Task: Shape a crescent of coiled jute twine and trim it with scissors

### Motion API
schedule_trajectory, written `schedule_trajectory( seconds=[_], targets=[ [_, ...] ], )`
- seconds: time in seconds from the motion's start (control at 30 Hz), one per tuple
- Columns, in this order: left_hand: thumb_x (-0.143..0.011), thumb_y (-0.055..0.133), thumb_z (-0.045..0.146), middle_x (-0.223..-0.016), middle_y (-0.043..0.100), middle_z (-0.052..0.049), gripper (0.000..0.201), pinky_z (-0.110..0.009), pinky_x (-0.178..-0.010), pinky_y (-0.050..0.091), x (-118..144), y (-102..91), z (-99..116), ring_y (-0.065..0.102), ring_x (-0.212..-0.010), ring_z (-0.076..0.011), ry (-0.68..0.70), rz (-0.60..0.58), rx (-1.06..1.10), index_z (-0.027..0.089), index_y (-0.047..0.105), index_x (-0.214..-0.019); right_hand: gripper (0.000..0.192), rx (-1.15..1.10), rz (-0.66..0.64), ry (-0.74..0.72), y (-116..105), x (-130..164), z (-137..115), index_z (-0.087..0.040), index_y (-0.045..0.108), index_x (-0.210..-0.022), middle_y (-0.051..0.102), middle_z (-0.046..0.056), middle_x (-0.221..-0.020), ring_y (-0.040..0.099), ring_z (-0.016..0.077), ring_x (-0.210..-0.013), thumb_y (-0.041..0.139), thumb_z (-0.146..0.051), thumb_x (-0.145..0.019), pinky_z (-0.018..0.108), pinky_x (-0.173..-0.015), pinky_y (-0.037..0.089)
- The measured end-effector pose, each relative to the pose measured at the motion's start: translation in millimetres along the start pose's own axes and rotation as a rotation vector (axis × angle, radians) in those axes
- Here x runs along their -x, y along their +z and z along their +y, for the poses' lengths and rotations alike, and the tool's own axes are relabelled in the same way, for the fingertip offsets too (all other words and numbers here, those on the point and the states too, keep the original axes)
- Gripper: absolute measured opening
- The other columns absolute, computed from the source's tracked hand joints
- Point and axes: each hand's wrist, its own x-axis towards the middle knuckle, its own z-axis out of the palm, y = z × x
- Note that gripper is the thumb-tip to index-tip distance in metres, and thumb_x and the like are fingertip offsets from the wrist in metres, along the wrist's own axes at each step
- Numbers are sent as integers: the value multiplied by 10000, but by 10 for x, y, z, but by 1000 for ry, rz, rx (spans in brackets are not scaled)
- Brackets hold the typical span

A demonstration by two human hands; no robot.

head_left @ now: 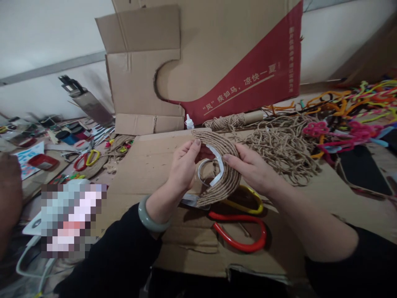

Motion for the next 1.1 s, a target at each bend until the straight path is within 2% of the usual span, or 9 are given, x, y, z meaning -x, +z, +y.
schedule_trajectory(
  seconds=[0.17, 0.37, 0.53, 0.77, 0.9, 1.1],
  targets=[
    [-790, 618, 489, -653, 669, -25, 327, -263, -633, 515, -20, -26, -9, 646, -630, -130, 2, -23, -23, 167, 635, -737, 171, -9, 8, -4, -10, -9, 36, -194, 551, -891, 609, 34, -852, 569, 181, -795, 524, -354, -836, 392, -821, 498],
    [-692, 746, 355, -632, 648, 6, 245, -230, -602, 490, -8, -10, 16, 591, -563, -86, -28, 11, -59, 158, 600, -696, 146, 71, 11, 3, 8, -4, -1, -196, 544, -867, 607, 31, -827, 570, 192, -800, 515, -335, -831, 371, -768, 492],
    [-701, 731, 315, -619, 640, 14, 200, -210, -575, 471, 2, 7, 28, 571, -555, -74, -17, 12, -37, 157, 608, -693, 162, 48, -23, 18, 23, 13, 0, -202, 528, -873, 596, 30, -819, 585, 210, -848, 511, -359, -837, 387, -796, 494],
    [-761, 673, 388, -646, 662, -7, 244, -261, -656, 516, -42, -22, 7, 626, -608, -110, -15, 23, -7, 162, 601, -704, 146, 16, 0, 10, 19, 4, -31, -200, 531, -830, 606, 32, -818, 587, 206, -848, 515, -345, -825, 393, -812, 498],
    [-776, 667, 379, -620, 645, 10, 242, -265, -688, 525, -80, -53, -12, 641, -622, -110, 22, 24, 1, 170, 582, -688, 147, -18, -2, 2, 25, -3, -26, -194, 529, -859, 616, 43, -868, 587, 204, -877, 517, -337, -828, 404, -856, 489],
    [-797, 634, 445, -651, 668, -1, 283, -266, -699, 531, -150, -122, -48, 643, -620, -107, -19, 21, 43, 167, 612, -754, 177, -95, -7, 37, 22, -12, 10, -186, 542, -929, 626, 44, -904, 591, 191, -858, 525, -332, -830, 390, -848, 492]
  ],
)
